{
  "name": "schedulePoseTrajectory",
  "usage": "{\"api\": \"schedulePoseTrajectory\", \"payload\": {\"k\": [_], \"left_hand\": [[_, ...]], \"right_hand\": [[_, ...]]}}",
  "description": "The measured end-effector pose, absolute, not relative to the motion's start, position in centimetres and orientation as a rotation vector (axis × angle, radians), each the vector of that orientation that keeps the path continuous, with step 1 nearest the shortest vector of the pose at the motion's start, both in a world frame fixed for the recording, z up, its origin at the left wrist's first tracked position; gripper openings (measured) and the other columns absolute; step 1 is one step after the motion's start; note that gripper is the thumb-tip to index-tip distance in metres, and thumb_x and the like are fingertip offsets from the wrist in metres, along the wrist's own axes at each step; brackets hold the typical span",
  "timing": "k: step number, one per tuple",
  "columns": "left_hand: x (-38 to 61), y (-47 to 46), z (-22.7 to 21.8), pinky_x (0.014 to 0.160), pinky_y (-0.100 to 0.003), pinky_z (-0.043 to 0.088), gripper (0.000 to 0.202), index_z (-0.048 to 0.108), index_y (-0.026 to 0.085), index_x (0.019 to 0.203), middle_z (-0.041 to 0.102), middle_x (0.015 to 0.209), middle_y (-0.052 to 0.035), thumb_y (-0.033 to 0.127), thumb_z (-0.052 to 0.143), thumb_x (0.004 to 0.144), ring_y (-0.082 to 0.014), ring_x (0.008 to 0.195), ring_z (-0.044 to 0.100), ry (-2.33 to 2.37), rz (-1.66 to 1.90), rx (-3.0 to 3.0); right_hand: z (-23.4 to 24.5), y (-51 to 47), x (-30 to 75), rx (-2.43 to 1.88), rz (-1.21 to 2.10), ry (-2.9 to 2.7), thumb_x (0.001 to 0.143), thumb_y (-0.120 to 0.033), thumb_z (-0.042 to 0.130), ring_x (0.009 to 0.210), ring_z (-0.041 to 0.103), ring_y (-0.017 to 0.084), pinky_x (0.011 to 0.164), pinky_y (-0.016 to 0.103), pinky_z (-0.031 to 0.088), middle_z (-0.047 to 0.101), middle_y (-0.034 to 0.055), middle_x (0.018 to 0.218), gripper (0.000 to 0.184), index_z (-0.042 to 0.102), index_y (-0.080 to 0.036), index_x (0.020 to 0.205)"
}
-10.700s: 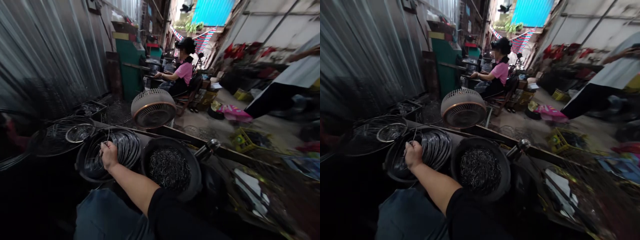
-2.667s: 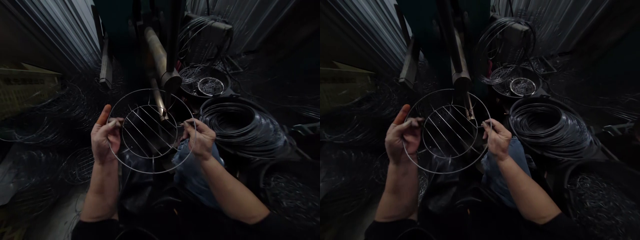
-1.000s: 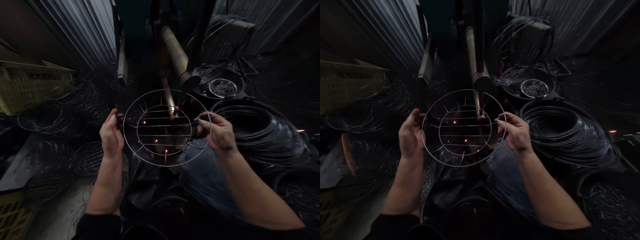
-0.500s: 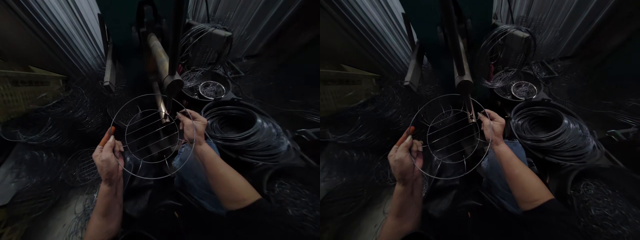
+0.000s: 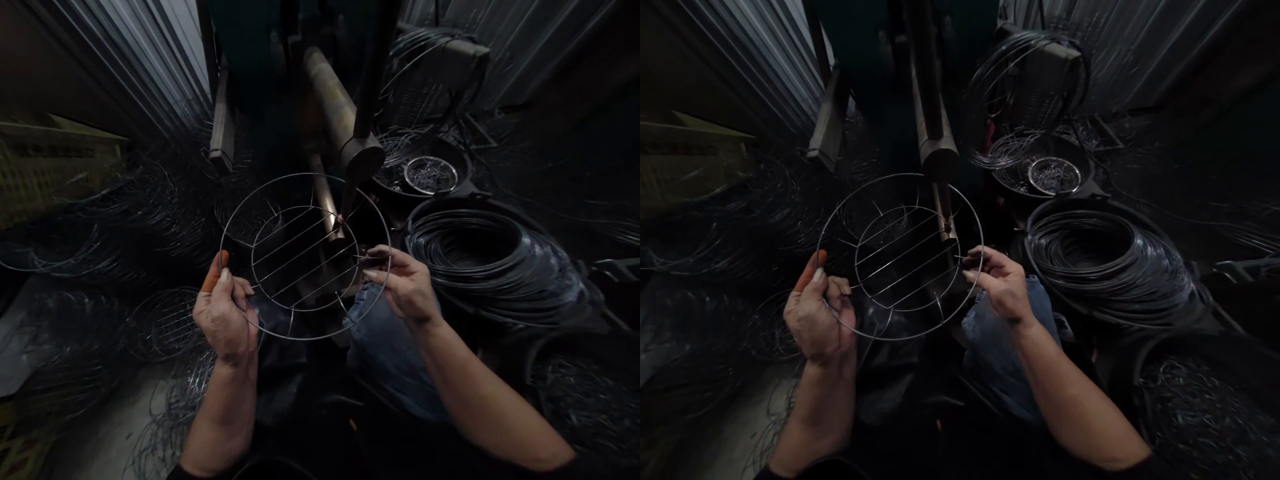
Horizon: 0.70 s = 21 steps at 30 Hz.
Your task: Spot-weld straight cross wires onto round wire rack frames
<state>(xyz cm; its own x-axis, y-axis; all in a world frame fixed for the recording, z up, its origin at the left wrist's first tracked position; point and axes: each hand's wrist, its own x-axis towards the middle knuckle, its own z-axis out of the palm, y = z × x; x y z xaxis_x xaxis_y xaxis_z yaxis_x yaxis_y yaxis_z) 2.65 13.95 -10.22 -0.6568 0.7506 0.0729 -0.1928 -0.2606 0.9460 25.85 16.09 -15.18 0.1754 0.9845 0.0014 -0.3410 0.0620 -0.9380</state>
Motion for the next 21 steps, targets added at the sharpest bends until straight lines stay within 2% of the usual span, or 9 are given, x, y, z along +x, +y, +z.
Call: {"api": "schedulePoseTrajectory", "payload": {"k": [4, 6, 9, 11, 15, 18, 21], "left_hand": [[3.8, 12.2, -9.7, 0.063, -0.024, 0.044, 0.030, 0.073, 0.016, 0.105, 0.041, 0.041, 0.0068, 0.016, 0.061, 0.078, -0.0082, 0.048, 0.045, 1.352, 1.971, 0.709], [4.1, 11.2, -9.6, 0.068, -0.027, 0.046, 0.031, 0.073, 0.018, 0.105, 0.053, 0.050, 0.0034, 0.019, 0.064, 0.076, -0.0104, 0.055, 0.053, 1.321, 1.977, 0.757], [3.8, 11.1, -10.5, 0.075, -0.030, 0.048, 0.018, 0.076, 0.017, 0.085, 0.066, 0.072, -0.0034, 0.026, 0.065, 0.074, -0.0141, 0.070, 0.061, 1.279, 2.062, 0.731], [3.3, 12.1, -11.4, 0.073, -0.027, 0.046, 0.019, 0.074, 0.017, 0.078, 0.068, 0.082, -0.0045, 0.033, 0.063, 0.076, -0.0135, 0.077, 0.061, 1.275, 2.049, 0.605], [2.6, 14.9, -12.8, 0.076, -0.026, 0.044, 0.031, 0.072, 0.018, 0.097, 0.067, 0.098, -0.0060, 0.040, 0.065, 0.076, -0.0134, 0.086, 0.060, 1.212, 1.816, 0.512], [2.0, 16.7, -13.0, 0.078, -0.025, 0.042, 0.036, 0.070, 0.019, 0.102, 0.067, 0.099, -0.0060, 0.041, 0.066, 0.074, -0.0132, 0.088, 0.059, 1.217, 1.885, 0.562], [0.6, 19.1, -12.8, 0.075, -0.024, 0.041, 0.035, 0.070, 0.019, 0.100, 0.066, 0.098, -0.0045, 0.042, 0.066, 0.073, -0.0111, 0.084, 0.059, 1.247, 1.945, 0.569]], "right_hand": [[-15.1, 16.6, 24.7, -1.043, 1.009, -0.753, 0.066, -0.037, 0.081, 0.047, 0.050, 0.015, 0.044, 0.025, 0.044, 0.055, -0.0009, 0.057, 0.026, 0.069, -0.017, 0.079], [-15.1, 18.2, 24.5, -1.043, 0.938, -0.692, 0.063, -0.039, 0.083, 0.046, 0.049, 0.013, 0.042, 0.023, 0.042, 0.054, -0.0011, 0.059, 0.030, 0.068, -0.017, 0.077], [-15.4, 20.6, 24.7, -0.995, 0.915, -0.620, 0.053, -0.037, 0.087, 0.042, 0.046, 0.010, 0.039, 0.020, 0.037, 0.056, -0.0009, 0.062, 0.036, 0.066, -0.015, 0.073], [-15.8, 21.4, 25.0, -0.976, 0.950, -0.616, 0.048, -0.035, 0.088, 0.040, 0.045, 0.009, 0.038, 0.019, 0.035, 0.055, -0.0014, 0.060, 0.038, 0.065, -0.015, 0.071], [-16.4, 21.8, 25.1, -0.997, 1.019, -0.645, 0.045, -0.036, 0.089, 0.040, 0.049, 0.012, 0.039, 0.020, 0.037, 0.056, -0.0004, 0.057, 0.040, 0.065, -0.015, 0.070], [-16.4, 21.8, 25.2, -1.010, 1.021, -0.664, 0.045, -0.035, 0.089, 0.042, 0.052, 0.014, 0.040, 0.022, 0.040, 0.058, 0.0010, 0.059, 0.040, 0.066, -0.014, 0.071], [-16.5, 22.1, 25.6, -1.004, 1.050, -0.713, 0.046, -0.035, 0.090, 0.043, 0.052, 0.015, 0.041, 0.023, 0.041, 0.057, 0.0013, 0.056, 0.040, 0.068, -0.014, 0.072]]}}
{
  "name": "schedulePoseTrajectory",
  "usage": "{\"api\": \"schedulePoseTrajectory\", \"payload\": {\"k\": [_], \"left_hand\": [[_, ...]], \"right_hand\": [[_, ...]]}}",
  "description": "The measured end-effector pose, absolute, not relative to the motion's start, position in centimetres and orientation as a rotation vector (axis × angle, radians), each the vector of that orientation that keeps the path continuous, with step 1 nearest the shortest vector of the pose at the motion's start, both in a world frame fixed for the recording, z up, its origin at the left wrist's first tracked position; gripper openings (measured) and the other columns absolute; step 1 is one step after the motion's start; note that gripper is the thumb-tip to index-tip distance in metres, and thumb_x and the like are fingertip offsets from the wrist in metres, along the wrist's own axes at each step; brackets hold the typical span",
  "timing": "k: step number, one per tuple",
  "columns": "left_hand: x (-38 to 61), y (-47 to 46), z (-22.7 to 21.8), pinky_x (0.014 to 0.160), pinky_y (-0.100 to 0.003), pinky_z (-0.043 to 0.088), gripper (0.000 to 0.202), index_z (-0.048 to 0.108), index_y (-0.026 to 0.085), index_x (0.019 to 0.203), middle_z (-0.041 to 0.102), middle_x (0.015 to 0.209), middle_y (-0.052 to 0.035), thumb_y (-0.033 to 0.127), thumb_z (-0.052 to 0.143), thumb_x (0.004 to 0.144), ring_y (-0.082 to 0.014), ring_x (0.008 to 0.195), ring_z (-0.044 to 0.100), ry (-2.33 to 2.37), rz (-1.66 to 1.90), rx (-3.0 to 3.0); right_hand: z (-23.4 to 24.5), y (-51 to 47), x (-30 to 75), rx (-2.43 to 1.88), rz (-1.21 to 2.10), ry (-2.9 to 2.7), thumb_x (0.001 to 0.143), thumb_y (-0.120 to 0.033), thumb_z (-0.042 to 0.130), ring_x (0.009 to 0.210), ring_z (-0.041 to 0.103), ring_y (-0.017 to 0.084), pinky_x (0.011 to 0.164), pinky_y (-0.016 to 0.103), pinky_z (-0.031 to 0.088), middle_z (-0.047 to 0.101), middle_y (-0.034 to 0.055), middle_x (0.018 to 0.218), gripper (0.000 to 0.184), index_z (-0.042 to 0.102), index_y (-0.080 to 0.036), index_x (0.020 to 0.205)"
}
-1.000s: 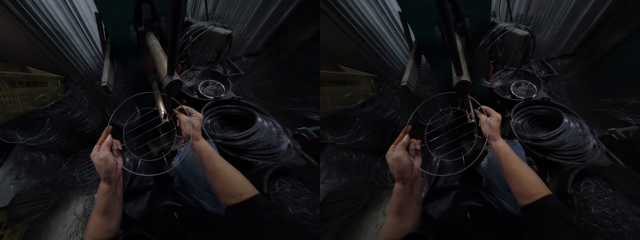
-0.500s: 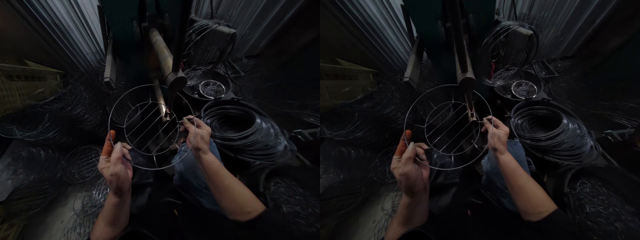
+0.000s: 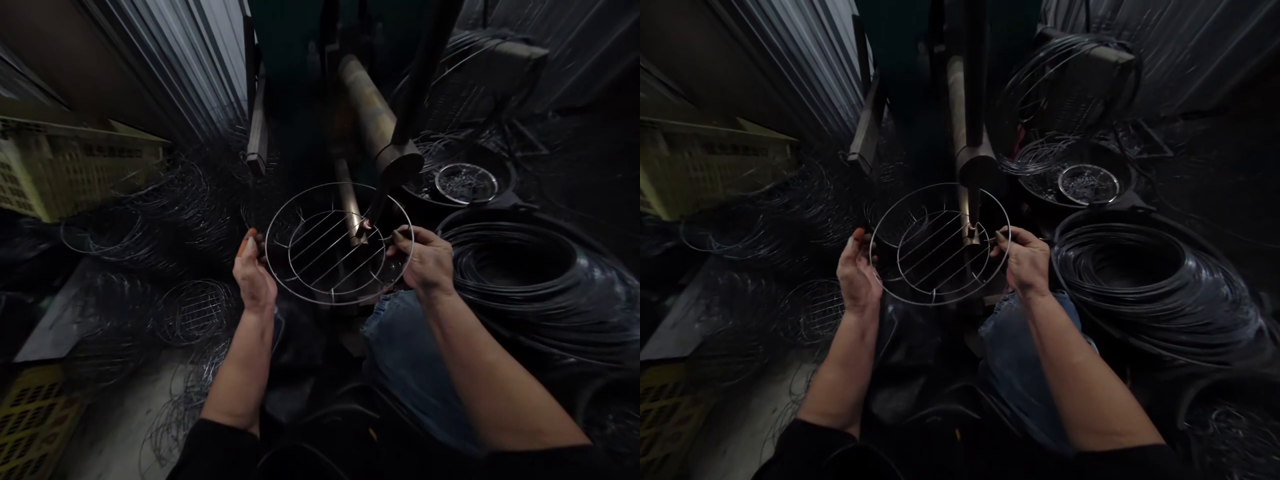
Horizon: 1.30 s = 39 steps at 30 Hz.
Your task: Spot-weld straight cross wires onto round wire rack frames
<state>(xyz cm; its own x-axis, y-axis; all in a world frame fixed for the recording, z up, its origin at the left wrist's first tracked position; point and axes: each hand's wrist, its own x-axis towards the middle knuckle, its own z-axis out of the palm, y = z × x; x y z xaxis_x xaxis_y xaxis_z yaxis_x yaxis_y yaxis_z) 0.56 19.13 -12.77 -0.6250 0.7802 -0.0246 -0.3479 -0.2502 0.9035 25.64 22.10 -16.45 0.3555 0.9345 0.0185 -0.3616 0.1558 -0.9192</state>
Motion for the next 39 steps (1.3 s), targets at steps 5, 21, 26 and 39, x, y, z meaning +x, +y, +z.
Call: {"api": "schedulePoseTrajectory", "payload": {"k": [5, 21, 26, 39], "left_hand": [[-0.9, 22.8, -12.4, 0.074, -0.027, 0.046, 0.039, 0.069, 0.014, 0.095, 0.066, 0.078, -0.0049, 0.041, 0.073, 0.068, -0.0129, 0.073, 0.060, 1.129, 1.620, 0.659], [1.5, 14.7, -8.4, 0.073, -0.027, 0.048, 0.037, 0.070, 0.012, 0.112, 0.042, 0.045, 0.0049, 0.015, 0.060, 0.076, -0.0084, 0.054, 0.047, 1.117, 1.752, 0.705], [2.0, 13.8, -8.0, 0.072, -0.027, 0.048, 0.039, 0.069, 0.015, 0.115, 0.035, 0.042, 0.0078, 0.014, 0.060, 0.077, -0.0071, 0.049, 0.041, 1.214, 1.782, 0.746], [1.6, 14.2, -7.9, 0.072, -0.027, 0.047, 0.037, 0.073, 0.018, 0.107, 0.034, 0.039, 0.0090, 0.010, 0.063, 0.072, -0.0063, 0.046, 0.039, 1.313, 1.891, 0.792]], "right_hand": [[-17.2, 22.8, 26.4, -0.986, 1.037, -0.754, 0.049, -0.032, 0.091, 0.041, 0.048, 0.012, 0.039, 0.019, 0.035, 0.056, 0.0015, 0.052, 0.034, 0.071, -0.015, 0.071], [-13.7, 22.4, 24.2, -1.013, 0.845, -0.811, 0.061, -0.030, 0.079, 0.039, 0.040, 0.009, 0.035, 0.018, 0.026, 0.057, -0.0010, 0.059, 0.021, 0.069, -0.016, 0.073], [-14.1, 22.6, 24.1, -1.010, 0.795, -0.833, 0.062, -0.031, 0.078, 0.047, 0.044, 0.010, 0.039, 0.019, 0.030, 0.055, -0.0011, 0.062, 0.020, 0.068, -0.016, 0.072], [-14.5, 24.2, 23.4, -0.955, 0.660, -1.005, 0.072, -0.025, 0.067, 0.065, 0.053, 0.014, 0.063, 0.025, 0.045, 0.057, -0.0023, 0.068, 0.008, 0.066, -0.017, 0.071]]}}
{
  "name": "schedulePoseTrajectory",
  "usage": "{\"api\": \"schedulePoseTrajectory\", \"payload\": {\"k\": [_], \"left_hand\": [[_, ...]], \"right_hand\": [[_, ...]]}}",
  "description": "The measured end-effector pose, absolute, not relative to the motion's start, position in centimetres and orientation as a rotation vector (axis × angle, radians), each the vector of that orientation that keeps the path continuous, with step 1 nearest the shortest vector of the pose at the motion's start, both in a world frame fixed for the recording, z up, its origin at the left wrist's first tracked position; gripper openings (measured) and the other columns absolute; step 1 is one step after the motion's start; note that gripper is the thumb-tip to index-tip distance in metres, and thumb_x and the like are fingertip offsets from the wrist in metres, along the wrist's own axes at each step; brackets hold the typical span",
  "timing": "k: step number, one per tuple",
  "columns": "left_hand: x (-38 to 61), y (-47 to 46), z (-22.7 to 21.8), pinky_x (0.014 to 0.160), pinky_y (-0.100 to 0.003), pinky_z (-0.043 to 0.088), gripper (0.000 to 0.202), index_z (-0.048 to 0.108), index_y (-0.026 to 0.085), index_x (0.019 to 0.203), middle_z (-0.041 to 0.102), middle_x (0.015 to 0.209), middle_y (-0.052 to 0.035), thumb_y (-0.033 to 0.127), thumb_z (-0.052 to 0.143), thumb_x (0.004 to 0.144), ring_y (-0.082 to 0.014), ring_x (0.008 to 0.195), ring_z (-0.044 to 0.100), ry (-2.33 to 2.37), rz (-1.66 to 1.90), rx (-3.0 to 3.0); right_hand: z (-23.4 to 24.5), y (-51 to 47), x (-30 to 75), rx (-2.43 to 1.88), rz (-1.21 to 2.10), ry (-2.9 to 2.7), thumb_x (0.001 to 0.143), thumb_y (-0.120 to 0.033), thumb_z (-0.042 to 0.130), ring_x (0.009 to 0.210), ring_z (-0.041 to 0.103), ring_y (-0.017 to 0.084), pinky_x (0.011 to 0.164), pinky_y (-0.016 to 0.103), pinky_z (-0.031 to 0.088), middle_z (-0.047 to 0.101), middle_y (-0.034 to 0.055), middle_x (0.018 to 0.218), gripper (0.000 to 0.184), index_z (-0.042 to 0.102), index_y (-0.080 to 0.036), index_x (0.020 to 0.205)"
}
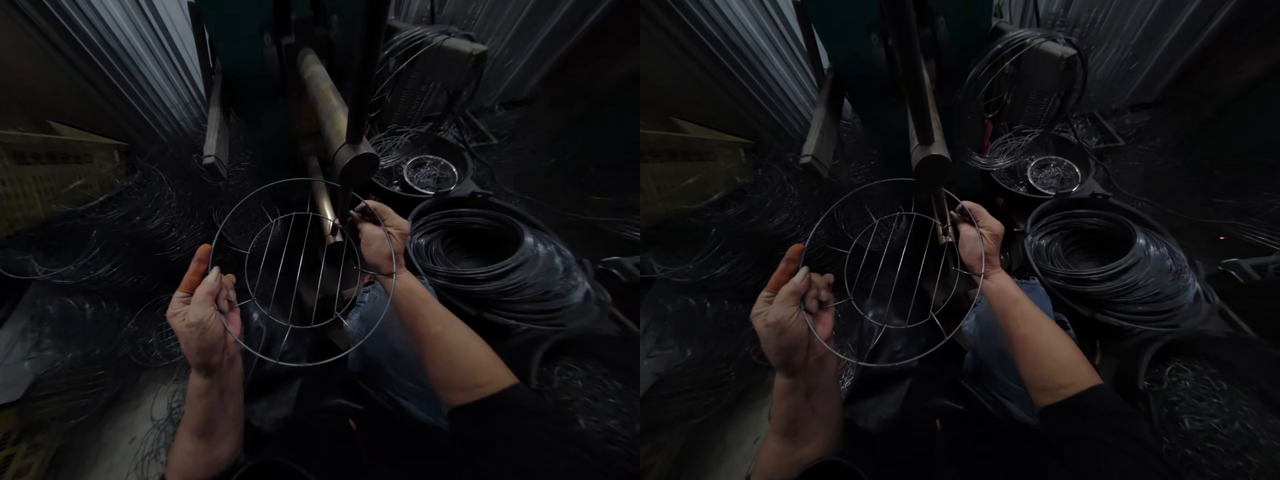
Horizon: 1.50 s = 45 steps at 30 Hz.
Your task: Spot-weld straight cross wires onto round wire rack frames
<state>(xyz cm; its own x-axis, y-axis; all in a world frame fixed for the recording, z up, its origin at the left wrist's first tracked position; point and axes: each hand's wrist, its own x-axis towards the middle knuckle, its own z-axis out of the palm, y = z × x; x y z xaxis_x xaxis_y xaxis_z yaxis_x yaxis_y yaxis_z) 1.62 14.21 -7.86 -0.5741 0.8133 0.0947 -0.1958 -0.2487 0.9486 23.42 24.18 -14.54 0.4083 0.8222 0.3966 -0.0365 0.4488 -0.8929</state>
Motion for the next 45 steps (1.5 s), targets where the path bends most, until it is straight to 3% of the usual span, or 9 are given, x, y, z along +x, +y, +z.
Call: {"api": "schedulePoseTrajectory", "payload": {"k": [16, 22, 26, 30, 34, 37, 41, 45], "left_hand": [[1.9, 14.6, -8.3, 0.070, -0.027, 0.047, 0.034, 0.074, 0.017, 0.102, 0.033, 0.039, 0.0087, 0.010, 0.062, 0.071, -0.0060, 0.044, 0.038, 1.318, 1.919, 0.746], [1.4, 14.2, -8.8, 0.057, -0.024, 0.042, 0.036, 0.074, 0.018, 0.104, 0.043, 0.043, 0.0069, 0.011, 0.065, 0.069, -0.0064, 0.044, 0.038, 1.345, 1.894, 0.857], [0.0, 16.4, -8.8, 0.063, -0.022, 0.044, 0.037, 0.074, 0.020, 0.099, 0.055, 0.058, 0.0044, 0.012, 0.071, 0.063, -0.0067, 0.056, 0.049, 1.338, 1.958, 0.903], [-1.3, 19.9, -8.2, 0.074, -0.027, 0.049, 0.030, 0.072, 0.016, 0.095, 0.066, 0.074, -0.0031, 0.020, 0.069, 0.065, -0.0126, 0.073, 0.061, 1.210, 1.873, 0.896], [-0.8, 20.2, -7.1, 0.060, -0.024, 0.047, 0.026, 0.073, 0.013, 0.092, 0.055, 0.053, 0.0006, 0.021, 0.071, 0.067, -0.0097, 0.054, 0.053, 1.213, 1.650, 0.944], [0.7, 18.0, -7.0, 0.050, -0.020, 0.039, 0.028, 0.074, 0.013, 0.093, 0.052, 0.053, 0.0032, 0.014, 0.070, 0.065, -0.0046, 0.045, 0.042, 1.270, 1.739, 0.951], [2.1, 15.9, -7.9, 0.053, -0.021, 0.041, 0.029, 0.074, 0.017, 0.095, 0.055, 0.056, 0.0040, 0.012, 0.068, 0.068, -0.0037, 0.046, 0.038, 1.280, 1.934, 0.926], [2.1, 16.1, -8.5, 0.051, -0.022, 0.038, 0.036, 0.073, 0.021, 0.103, 0.047, 0.048, 0.0076, 0.011, 0.069, 0.068, -0.0043, 0.044, 0.036, 1.296, 2.032, 0.968]], "right_hand": [[-14.2, 25.4, 23.7, -1.033, 0.621, -1.088, 0.070, -0.029, 0.067, 0.061, 0.052, 0.014, 0.058, 0.025, 0.043, 0.053, -0.0027, 0.063, 0.012, 0.064, -0.018, 0.068], [-13.8, 21.9, 26.3, -1.022, 1.010, -0.982, 0.060, -0.025, 0.077, 0.044, 0.045, 0.010, 0.038, 0.020, 0.033, 0.062, 0.0003, 0.070, 0.023, 0.069, -0.018, 0.080], [-14.0, 17.5, 27.6, -0.953, 1.251, -0.897, 0.054, -0.019, 0.083, 0.060, 0.056, 0.015, 0.047, 0.021, 0.046, 0.067, 0.0061, 0.083, 0.033, 0.071, -0.017, 0.084], [-14.2, 15.3, 26.4, -0.930, 1.158, -0.863, 0.062, -0.026, 0.084, 0.053, 0.052, 0.014, 0.048, 0.026, 0.050, 0.065, 0.0037, 0.078, 0.024, 0.073, -0.018, 0.081], [-14.4, 15.7, 25.1, -0.961, 0.984, -0.750, 0.067, -0.032, 0.084, 0.045, 0.047, 0.012, 0.041, 0.024, 0.044, 0.058, -0.0001, 0.063, 0.022, 0.071, -0.018, 0.077], [-14.6, 16.9, 25.0, -0.944, 0.925, -0.678, 0.065, -0.033, 0.085, 0.042, 0.046, 0.010, 0.037, 0.021, 0.038, 0.060, 0.0012, 0.067, 0.026, 0.069, -0.016, 0.076], [-14.9, 19.3, 24.6, -0.898, 0.930, -0.627, 0.065, -0.039, 0.084, 0.039, 0.045, 0.009, 0.033, 0.020, 0.031, 0.066, 0.0046, 0.076, 0.033, 0.066, -0.016, 0.078], [-15.2, 21.3, 24.0, -0.866, 0.878, -0.671, 0.063, -0.045, 0.084, 0.035, 0.035, 0.006, 0.033, 0.018, 0.021, 0.065, 0.0024, 0.070, 0.038, 0.063, -0.017, 0.079]]}}
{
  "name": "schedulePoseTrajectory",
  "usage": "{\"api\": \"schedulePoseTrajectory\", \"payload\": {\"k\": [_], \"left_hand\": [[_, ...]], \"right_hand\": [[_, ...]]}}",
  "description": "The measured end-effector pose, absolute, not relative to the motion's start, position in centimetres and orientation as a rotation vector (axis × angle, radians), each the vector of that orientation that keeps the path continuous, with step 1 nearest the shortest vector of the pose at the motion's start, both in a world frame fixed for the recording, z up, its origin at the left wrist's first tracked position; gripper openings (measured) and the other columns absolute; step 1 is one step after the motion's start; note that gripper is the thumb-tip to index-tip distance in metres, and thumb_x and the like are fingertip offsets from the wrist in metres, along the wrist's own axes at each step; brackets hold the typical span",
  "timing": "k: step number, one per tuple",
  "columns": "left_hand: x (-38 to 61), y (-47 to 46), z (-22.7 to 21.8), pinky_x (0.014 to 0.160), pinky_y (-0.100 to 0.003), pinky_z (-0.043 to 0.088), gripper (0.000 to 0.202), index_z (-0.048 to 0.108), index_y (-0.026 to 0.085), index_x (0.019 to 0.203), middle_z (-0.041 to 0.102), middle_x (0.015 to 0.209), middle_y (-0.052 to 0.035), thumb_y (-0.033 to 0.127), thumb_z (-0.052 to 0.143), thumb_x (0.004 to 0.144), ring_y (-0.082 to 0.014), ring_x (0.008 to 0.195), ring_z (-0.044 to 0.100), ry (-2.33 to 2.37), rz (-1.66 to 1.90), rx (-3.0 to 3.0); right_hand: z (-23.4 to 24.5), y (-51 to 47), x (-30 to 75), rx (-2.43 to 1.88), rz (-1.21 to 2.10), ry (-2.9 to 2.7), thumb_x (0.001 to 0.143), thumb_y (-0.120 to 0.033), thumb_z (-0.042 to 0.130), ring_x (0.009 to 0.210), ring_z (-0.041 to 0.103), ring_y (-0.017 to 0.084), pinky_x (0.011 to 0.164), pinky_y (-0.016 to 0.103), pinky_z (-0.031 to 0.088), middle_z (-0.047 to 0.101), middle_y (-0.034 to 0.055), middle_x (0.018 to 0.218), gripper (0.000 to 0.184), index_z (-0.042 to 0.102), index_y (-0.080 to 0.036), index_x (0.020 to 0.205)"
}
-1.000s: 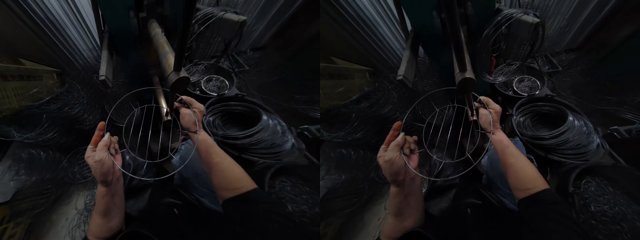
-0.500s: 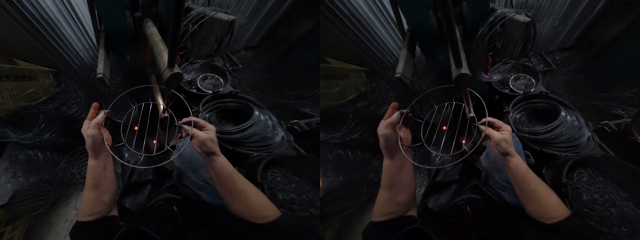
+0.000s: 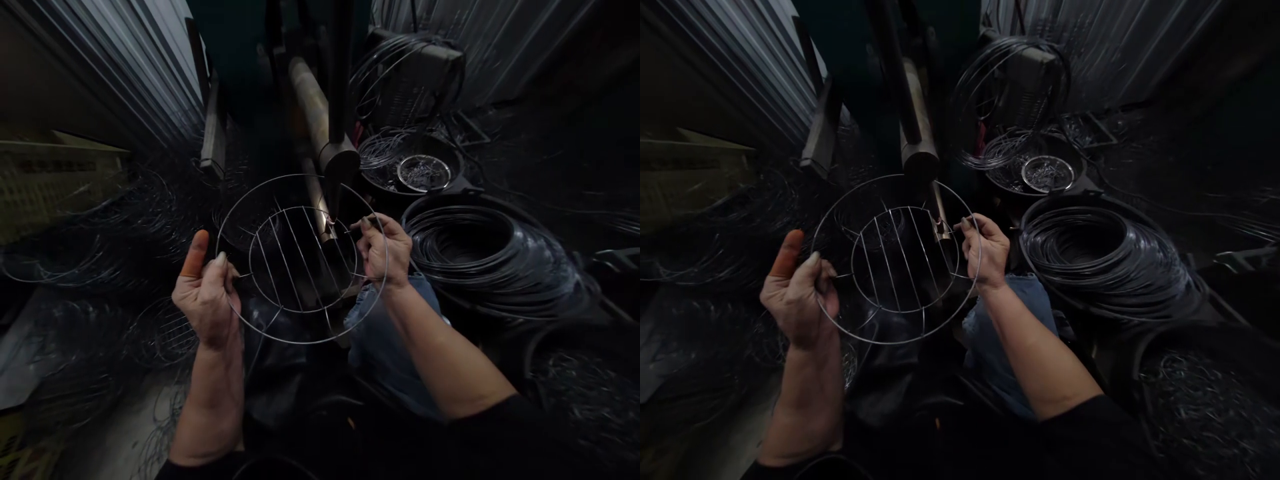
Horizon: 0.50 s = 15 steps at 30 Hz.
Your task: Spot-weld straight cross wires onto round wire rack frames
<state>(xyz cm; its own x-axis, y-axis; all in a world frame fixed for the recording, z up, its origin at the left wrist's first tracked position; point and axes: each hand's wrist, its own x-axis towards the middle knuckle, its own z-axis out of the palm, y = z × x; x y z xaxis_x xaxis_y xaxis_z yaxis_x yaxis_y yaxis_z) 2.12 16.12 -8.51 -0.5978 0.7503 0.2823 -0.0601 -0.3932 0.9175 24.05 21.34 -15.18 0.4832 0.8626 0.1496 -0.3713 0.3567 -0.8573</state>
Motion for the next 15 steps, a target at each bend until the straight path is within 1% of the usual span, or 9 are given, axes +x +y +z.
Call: {"api": "schedulePoseTrajectory", "payload": {"k": [2, 3, 8, 11, 15], "left_hand": [[1.7, 16.5, -8.5, 0.050, -0.022, 0.037, 0.040, 0.072, 0.022, 0.106, 0.045, 0.046, 0.0086, 0.010, 0.069, 0.069, -0.0042, 0.042, 0.036, 1.301, 2.056, 1.008], [1.5, 16.6, -8.4, 0.049, -0.022, 0.037, 0.041, 0.071, 0.023, 0.108, 0.044, 0.045, 0.0089, 0.009, 0.069, 0.069, -0.0043, 0.042, 0.036, 1.304, 2.056, 1.031], [0.8, 17.0, -8.1, 0.046, -0.023, 0.035, 0.050, 0.067, 0.027, 0.119, 0.043, 0.044, 0.0085, 0.009, 0.067, 0.072, -0.0054, 0.042, 0.037, 1.348, 2.001, 1.104], [0.4, 17.2, -8.3, 0.046, -0.023, 0.036, 0.050, 0.067, 0.030, 0.118, 0.040, 0.042, 0.0094, 0.011, 0.067, 0.072, -0.0050, 0.041, 0.034, 1.368, 2.017, 1.119], [-0.2, 17.5, -8.5, 0.049, -0.025, 0.038, 0.048, 0.068, 0.034, 0.114, 0.039, 0.041, 0.0103, 0.013, 0.068, 0.071, -0.0050, 0.042, 0.034, 1.388, 2.051, 1.151]], "right_hand": [[-15.2, 21.9, 24.1, -0.882, 0.850, -0.721, 0.062, -0.046, 0.084, 0.038, 0.033, 0.006, 0.036, 0.019, 0.022, 0.063, 0.0010, 0.065, 0.038, 0.065, -0.017, 0.078], [-15.2, 22.0, 24.2, -0.897, 0.826, -0.753, 0.062, -0.046, 0.084, 0.040, 0.034, 0.006, 0.037, 0.019, 0.024, 0.062, 0.0006, 0.064, 0.038, 0.066, -0.017, 0.078], [-15.1, 22.5, 24.6, -0.963, 0.701, -0.900, 0.066, -0.046, 0.081, 0.055, 0.050, 0.014, 0.050, 0.025, 0.042, 0.062, 0.0007, 0.068, 0.031, 0.069, -0.019, 0.075], [-15.0, 23.0, 24.5, -0.943, 0.690, -0.920, 0.066, -0.046, 0.082, 0.062, 0.055, 0.016, 0.058, 0.028, 0.048, 0.060, 0.0005, 0.068, 0.032, 0.068, -0.020, 0.076], [-14.9, 23.6, 24.0, -0.957, 0.696, -0.950, 0.066, -0.050, 0.082, 0.067, 0.057, 0.018, 0.064, 0.031, 0.050, 0.059, 0.0000, 0.069, 0.035, 0.066, -0.020, 0.075]]}}
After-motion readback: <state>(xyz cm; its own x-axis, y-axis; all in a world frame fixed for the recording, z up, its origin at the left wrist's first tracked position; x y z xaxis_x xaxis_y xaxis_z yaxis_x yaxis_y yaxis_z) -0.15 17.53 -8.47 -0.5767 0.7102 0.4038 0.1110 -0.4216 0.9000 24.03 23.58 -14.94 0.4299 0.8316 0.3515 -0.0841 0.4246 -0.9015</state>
